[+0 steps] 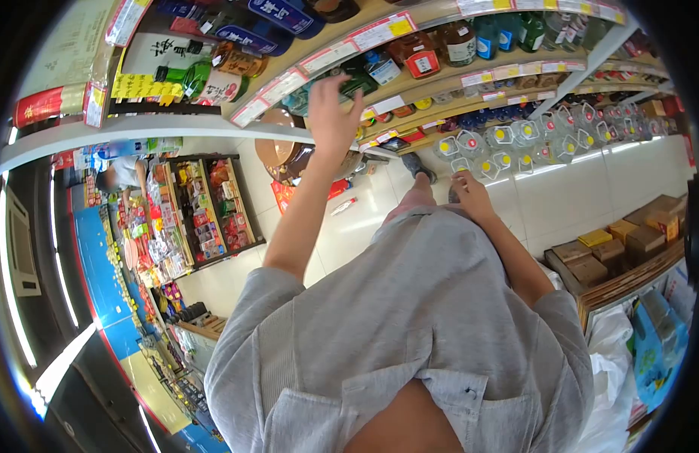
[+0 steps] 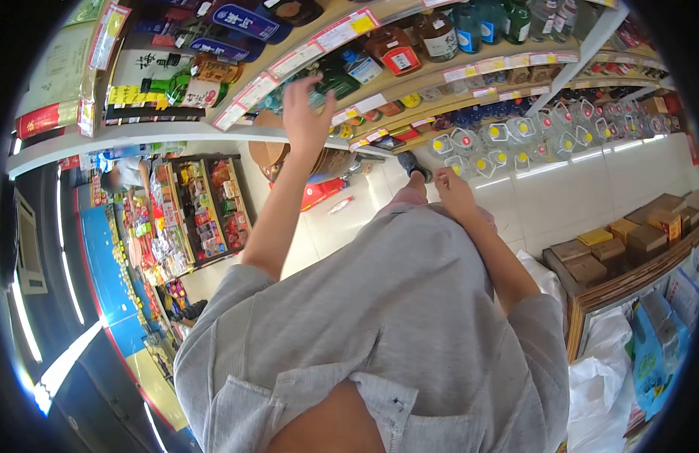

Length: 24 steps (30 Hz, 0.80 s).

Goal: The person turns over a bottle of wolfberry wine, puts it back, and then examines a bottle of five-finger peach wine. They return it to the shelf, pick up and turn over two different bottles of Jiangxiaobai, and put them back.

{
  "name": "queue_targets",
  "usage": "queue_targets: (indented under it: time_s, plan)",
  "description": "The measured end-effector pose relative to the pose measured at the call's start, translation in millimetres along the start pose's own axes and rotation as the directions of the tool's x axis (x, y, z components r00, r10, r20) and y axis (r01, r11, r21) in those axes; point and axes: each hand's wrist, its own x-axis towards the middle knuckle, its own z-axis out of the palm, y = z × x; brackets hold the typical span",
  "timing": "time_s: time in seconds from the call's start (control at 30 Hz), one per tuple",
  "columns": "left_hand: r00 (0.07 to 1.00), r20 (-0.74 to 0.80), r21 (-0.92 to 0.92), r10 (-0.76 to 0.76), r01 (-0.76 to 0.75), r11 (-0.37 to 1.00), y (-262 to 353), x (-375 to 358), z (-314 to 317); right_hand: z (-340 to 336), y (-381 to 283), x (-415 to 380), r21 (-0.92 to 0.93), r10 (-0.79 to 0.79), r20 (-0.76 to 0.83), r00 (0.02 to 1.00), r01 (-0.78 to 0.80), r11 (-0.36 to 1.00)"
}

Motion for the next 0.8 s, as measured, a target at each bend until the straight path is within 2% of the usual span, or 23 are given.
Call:
queue_targets:
  time_s: [0.07,0.17,0.2,0.3,0.33,0.43,0.47,0.53,0.6,0.7,0.77,0.8]
  plan:
    - [0.957,-0.239,-0.034,-0.165,0.162,0.986,-27.5,-30.9,-3.1,0.8,6.2,1.5,-0.025,-0.044,-0.019,0.999,0.043,0.999]
    - [0.869,-0.309,-0.156,-0.386,0.354,0.922,-57.9,-39.1,-5.0,4.6,13.8,14.1,-0.06,-0.071,-0.016,0.997,0.07,0.996]
    - [0.881,-0.264,-0.134,-0.392,0.369,0.92,-83.0,-41.2,2.2,6.8,15.3,15.9,-0.07,-0.068,-0.005,0.998,0.067,0.995]
    - [0.896,-0.249,0.122,-0.367,0.405,0.906,-110.5,-30.5,11.4,6.0,1.6,17.3,-0.037,-0.063,0.089,0.994,0.067,0.997]
    - [0.879,-0.361,0.099,-0.312,0.368,0.924,-110.6,-25.9,14.3,7.1,3.1,19.9,-0.047,-0.081,0.094,0.992,0.086,0.995]
    - [0.924,-0.259,0.17,-0.281,0.33,0.929,-119.5,-17.9,6.3,10.2,7.2,25.4,-0.066,-0.116,0.108,0.987,0.124,0.99]
    - [0.941,-0.293,0.28,-0.167,0.252,0.926,-121.7,-17.8,5.2,10.2,7.8,25.4,-0.064,-0.116,0.107,0.987,0.123,0.99]
    - [0.941,-0.116,0.313,-0.318,0.339,0.887,-116.6,-13.3,-5.6,9.6,8.9,25.9,-0.061,-0.114,0.092,0.989,0.12,0.991]
    - [0.934,-0.016,0.398,-0.357,0.334,0.854,-117.7,-10.7,-10.7,7.7,11.1,25.5,-0.064,-0.109,0.071,0.991,0.114,0.991]
    - [0.949,0.053,0.484,-0.311,0.248,0.839,-132.7,-11.8,-11.5,5.0,9.4,25.2,-0.01,-0.05,0.08,0.996,0.051,0.999]
    - [0.928,0.142,0.413,-0.345,0.261,0.872,-145.2,-10.1,-12.1,3.9,11.0,28.0,-0.003,-0.052,0.079,0.996,0.052,0.999]
    - [0.94,0.135,0.385,-0.313,0.241,0.891,-145.9,-10.0,-14.3,2.7,10.9,28.2,-0.002,-0.051,0.079,0.996,0.051,0.999]
